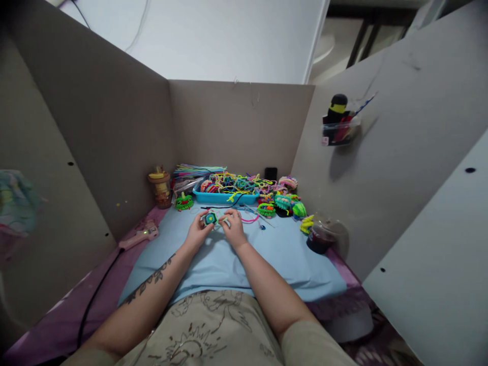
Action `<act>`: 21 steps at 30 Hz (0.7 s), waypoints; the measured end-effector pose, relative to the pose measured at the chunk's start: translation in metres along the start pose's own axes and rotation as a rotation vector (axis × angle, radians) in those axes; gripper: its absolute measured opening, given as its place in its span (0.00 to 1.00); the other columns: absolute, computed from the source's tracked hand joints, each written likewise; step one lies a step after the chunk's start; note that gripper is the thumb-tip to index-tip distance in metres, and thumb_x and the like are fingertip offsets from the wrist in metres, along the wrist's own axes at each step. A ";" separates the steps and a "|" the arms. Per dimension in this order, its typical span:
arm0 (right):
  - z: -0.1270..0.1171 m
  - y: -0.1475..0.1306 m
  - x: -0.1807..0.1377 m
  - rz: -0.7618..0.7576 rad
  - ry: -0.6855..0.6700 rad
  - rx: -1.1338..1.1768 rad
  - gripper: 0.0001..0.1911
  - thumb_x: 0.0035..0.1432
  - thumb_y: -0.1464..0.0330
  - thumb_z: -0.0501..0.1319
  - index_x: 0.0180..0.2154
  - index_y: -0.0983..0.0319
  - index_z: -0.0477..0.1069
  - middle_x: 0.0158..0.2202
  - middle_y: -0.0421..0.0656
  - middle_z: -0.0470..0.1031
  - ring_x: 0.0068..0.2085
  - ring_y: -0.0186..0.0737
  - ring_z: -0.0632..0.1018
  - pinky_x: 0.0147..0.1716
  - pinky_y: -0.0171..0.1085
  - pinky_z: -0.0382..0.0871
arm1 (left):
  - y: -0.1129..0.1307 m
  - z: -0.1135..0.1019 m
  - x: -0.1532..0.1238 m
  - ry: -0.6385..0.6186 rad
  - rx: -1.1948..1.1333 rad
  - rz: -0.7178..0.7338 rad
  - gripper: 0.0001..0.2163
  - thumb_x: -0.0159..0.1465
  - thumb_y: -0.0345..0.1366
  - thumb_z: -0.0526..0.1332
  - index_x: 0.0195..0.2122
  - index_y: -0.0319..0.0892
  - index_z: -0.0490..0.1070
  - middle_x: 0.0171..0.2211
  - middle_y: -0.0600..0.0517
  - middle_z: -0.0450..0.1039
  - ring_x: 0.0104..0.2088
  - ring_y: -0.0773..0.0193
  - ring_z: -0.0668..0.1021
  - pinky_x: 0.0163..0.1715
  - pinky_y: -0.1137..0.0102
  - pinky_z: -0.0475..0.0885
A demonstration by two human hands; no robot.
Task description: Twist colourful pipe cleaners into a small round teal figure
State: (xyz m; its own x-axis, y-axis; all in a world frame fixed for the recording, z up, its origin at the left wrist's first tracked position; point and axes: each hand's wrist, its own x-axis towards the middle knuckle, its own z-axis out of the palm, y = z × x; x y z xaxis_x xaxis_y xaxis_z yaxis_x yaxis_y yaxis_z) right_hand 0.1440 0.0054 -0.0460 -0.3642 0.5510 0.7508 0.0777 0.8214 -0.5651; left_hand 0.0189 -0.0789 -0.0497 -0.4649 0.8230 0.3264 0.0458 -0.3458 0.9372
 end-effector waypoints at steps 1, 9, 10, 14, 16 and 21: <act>0.000 0.000 0.000 0.010 0.003 0.000 0.03 0.53 0.70 0.60 0.29 0.59 0.73 0.38 0.45 0.67 0.44 0.44 0.68 0.48 0.45 0.60 | -0.001 0.000 0.000 -0.011 0.010 -0.002 0.27 0.51 0.35 0.64 0.52 0.40 0.59 0.35 0.50 0.74 0.32 0.66 0.75 0.32 0.72 0.69; 0.005 0.010 0.001 0.076 -0.015 0.029 0.05 0.53 0.67 0.60 0.27 0.59 0.72 0.38 0.44 0.67 0.43 0.43 0.68 0.48 0.44 0.60 | -0.002 0.000 0.000 -0.084 0.040 0.013 0.27 0.50 0.35 0.64 0.52 0.40 0.59 0.39 0.48 0.73 0.34 0.65 0.75 0.33 0.72 0.68; 0.006 0.014 0.000 0.094 -0.031 0.036 0.05 0.53 0.67 0.59 0.27 0.59 0.72 0.38 0.45 0.67 0.44 0.43 0.68 0.48 0.44 0.60 | -0.002 -0.001 0.000 -0.089 0.055 0.017 0.27 0.51 0.35 0.64 0.53 0.40 0.59 0.40 0.48 0.73 0.33 0.65 0.75 0.33 0.72 0.68; 0.012 0.026 0.000 0.159 -0.103 0.075 0.07 0.53 0.66 0.58 0.26 0.60 0.70 0.40 0.45 0.67 0.44 0.43 0.68 0.48 0.43 0.61 | -0.004 -0.002 0.001 -0.103 0.100 0.020 0.28 0.51 0.34 0.64 0.53 0.40 0.59 0.38 0.48 0.73 0.33 0.66 0.75 0.32 0.72 0.68; 0.014 0.029 -0.001 0.173 -0.123 0.098 0.07 0.53 0.66 0.58 0.26 0.60 0.70 0.40 0.45 0.66 0.44 0.43 0.69 0.46 0.42 0.61 | -0.004 -0.002 0.001 -0.095 0.115 0.027 0.28 0.51 0.34 0.65 0.53 0.40 0.60 0.39 0.48 0.73 0.33 0.65 0.75 0.32 0.72 0.68; 0.014 0.022 0.000 0.200 -0.085 0.138 0.08 0.52 0.64 0.58 0.26 0.60 0.68 0.37 0.44 0.66 0.42 0.42 0.69 0.38 0.38 0.64 | -0.003 -0.002 0.001 -0.074 0.113 0.040 0.29 0.49 0.34 0.66 0.53 0.40 0.60 0.39 0.48 0.73 0.35 0.64 0.76 0.35 0.70 0.69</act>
State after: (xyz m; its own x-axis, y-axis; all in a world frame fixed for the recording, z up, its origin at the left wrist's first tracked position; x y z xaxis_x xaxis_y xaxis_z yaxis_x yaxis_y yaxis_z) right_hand 0.1332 0.0211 -0.0632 -0.4314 0.6815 0.5911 0.0305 0.6658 -0.7455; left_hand 0.0168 -0.0783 -0.0524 -0.3945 0.8419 0.3682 0.1643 -0.3296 0.9297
